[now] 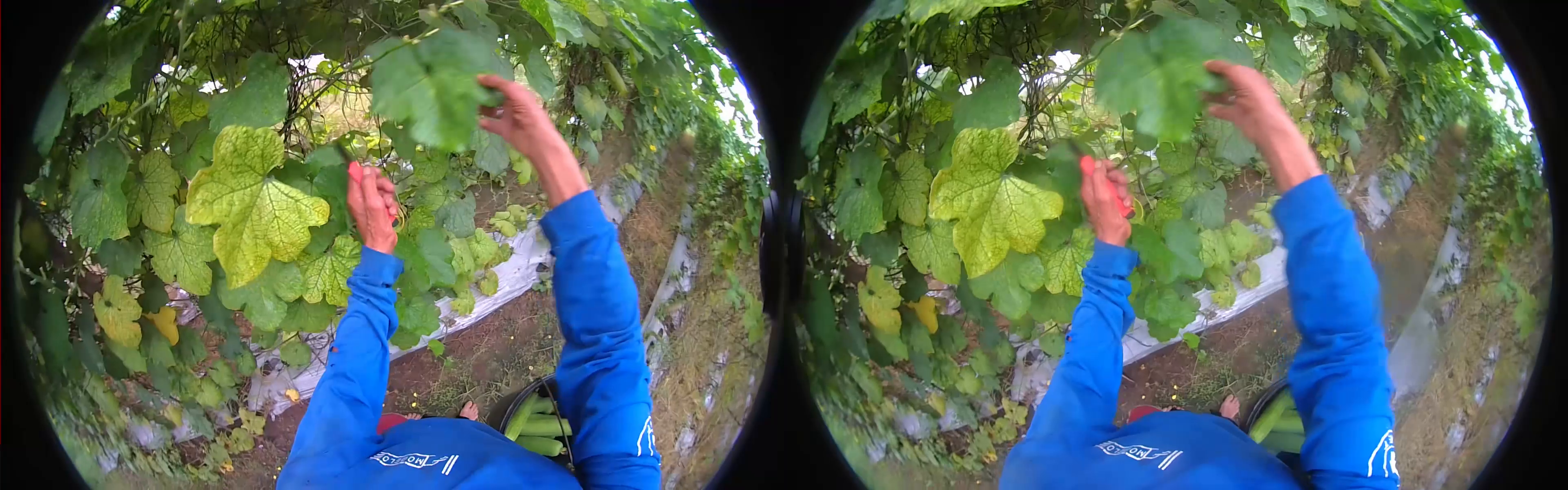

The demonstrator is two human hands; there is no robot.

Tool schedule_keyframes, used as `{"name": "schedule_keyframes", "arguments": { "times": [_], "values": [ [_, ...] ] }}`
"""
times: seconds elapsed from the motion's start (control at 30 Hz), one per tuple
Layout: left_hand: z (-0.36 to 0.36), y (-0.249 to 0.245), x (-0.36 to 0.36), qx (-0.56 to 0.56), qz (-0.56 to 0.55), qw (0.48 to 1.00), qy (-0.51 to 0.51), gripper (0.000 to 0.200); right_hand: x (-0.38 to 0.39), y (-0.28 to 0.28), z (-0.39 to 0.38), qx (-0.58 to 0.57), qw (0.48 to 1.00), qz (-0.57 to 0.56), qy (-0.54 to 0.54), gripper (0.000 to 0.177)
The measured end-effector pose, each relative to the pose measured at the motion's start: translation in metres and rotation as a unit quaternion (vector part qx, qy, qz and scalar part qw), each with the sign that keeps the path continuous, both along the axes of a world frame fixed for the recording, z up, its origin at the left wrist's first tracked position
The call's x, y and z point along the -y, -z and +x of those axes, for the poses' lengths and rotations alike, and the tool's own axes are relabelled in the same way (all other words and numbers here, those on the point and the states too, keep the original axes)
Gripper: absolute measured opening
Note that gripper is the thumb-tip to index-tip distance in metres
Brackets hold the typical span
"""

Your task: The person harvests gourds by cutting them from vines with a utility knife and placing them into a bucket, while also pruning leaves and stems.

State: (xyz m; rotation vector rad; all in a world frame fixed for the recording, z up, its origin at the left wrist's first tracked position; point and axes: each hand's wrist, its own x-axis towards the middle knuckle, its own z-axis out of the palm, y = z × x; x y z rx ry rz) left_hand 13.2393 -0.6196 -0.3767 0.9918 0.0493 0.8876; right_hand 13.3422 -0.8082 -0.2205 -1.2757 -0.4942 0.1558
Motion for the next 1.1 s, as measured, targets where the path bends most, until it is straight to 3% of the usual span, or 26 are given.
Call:
{"name": "schedule_keyframes", "arguments": {
  "times": [0.07, 0.13, 0.23, 0.3, 0.33, 0.4, 0.5, 0.53, 0.57, 0.6, 0.67, 0.7, 0.73, 0.77, 0.83, 0.87, 0.93, 0.97, 1.03, 1.1],
  "values": [
    [0.004, -0.016, 0.018, -0.039, 0.033, 0.998, 0.029, 0.036, 0.043, 0.001, 0.049, -0.003, 0.999, 0.051, -0.017, 0.051],
    [0.024, -0.035, 0.028, -0.103, 0.147, 0.980, 0.091, 0.042, 0.075, 0.000, 0.069, -0.021, 0.995, 0.080, -0.052, 0.049],
    [0.063, -0.060, 0.039, -0.142, 0.193, 0.969, 0.056, 0.047, 0.097, 0.004, 0.088, -0.034, 0.995, 0.065, -0.066, 0.042],
    [0.094, -0.071, 0.040, -0.133, 0.317, 0.937, -0.053, 0.052, 0.097, 0.010, 0.104, -0.050, 0.995, 0.060, -0.068, 0.036],
    [0.106, -0.080, 0.041, -0.134, 0.315, 0.938, -0.058, 0.052, 0.095, 0.013, 0.108, -0.050, 0.994, 0.059, -0.074, 0.036],
    [0.125, -0.096, 0.042, -0.145, 0.431, 0.868, -0.201, 0.056, 0.088, 0.016, 0.113, -0.066, 0.990, 0.058, -0.109, 0.031],
    [0.129, -0.120, 0.056, -0.105, 0.419, 0.865, -0.256, 0.044, 0.087, 0.017, 0.106, -0.058, 0.989, 0.032, -0.133, 0.025],
    [0.146, -0.108, 0.045, -0.195, 0.350, 0.912, -0.082, 0.041, 0.087, 0.020, 0.110, -0.063, 0.986, 0.029, -0.150, 0.023],
    [0.168, -0.090, 0.034, -0.277, 0.265, 0.919, 0.099, 0.038, 0.088, 0.027, 0.113, -0.051, 0.986, 0.052, -0.148, 0.022],
    [0.167, -0.066, 0.044, -0.166, 0.172, 0.961, 0.139, 0.036, 0.094, 0.036, 0.129, -0.048, 0.987, 0.053, -0.147, 0.022],
    [0.137, -0.038, 0.063, -0.173, 0.142, 0.965, 0.134, 0.038, 0.111, 0.051, 0.158, -0.004, 0.975, -0.113, -0.193, 0.031],
    [0.128, -0.042, 0.056, -0.292, 0.209, 0.929, 0.090, 0.040, 0.115, 0.034, 0.133, 0.006, 0.944, -0.306, -0.126, 0.049],
    [0.133, -0.041, 0.048, -0.291, 0.213, 0.929, 0.089, 0.040, 0.118, 0.023, 0.126, 0.008, 0.945, -0.303, -0.125, 0.049],
    [0.141, -0.037, 0.040, -0.199, 0.276, 0.940, -0.024, 0.044, 0.121, 0.014, 0.122, 0.031, 0.941, -0.324, -0.093, 0.060],
    [0.144, -0.046, 0.039, -0.101, 0.328, 0.930, -0.132, 0.048, 0.128, 0.002, 0.123, 0.079, 0.949, -0.304, -0.019, 0.089],
    [0.146, -0.060, 0.037, -0.125, 0.286, 0.944, -0.104, 0.050, 0.124, -0.008, 0.127, 0.080, 0.949, -0.306, -0.015, 0.089],
    [0.145, -0.100, 0.034, -0.172, 0.203, 0.963, -0.047, 0.056, 0.102, -0.036, 0.126, 0.248, 0.840, -0.468, 0.120, 0.089],
    [0.154, -0.112, 0.029, -0.166, 0.201, 0.965, -0.042, 0.056, 0.090, -0.044, 0.119, 0.250, 0.837, -0.471, 0.125, 0.089],
    [0.180, -0.131, 0.016, -0.148, 0.216, 0.965, 0.003, 0.048, 0.062, -0.051, 0.106, 0.228, 0.926, -0.290, 0.077, 0.089],
    [0.204, -0.147, 0.010, -0.100, 0.170, 0.978, 0.064, 0.043, 0.037, -0.059, 0.121, 0.248, 0.916, -0.311, 0.059, 0.085]
  ]
}}
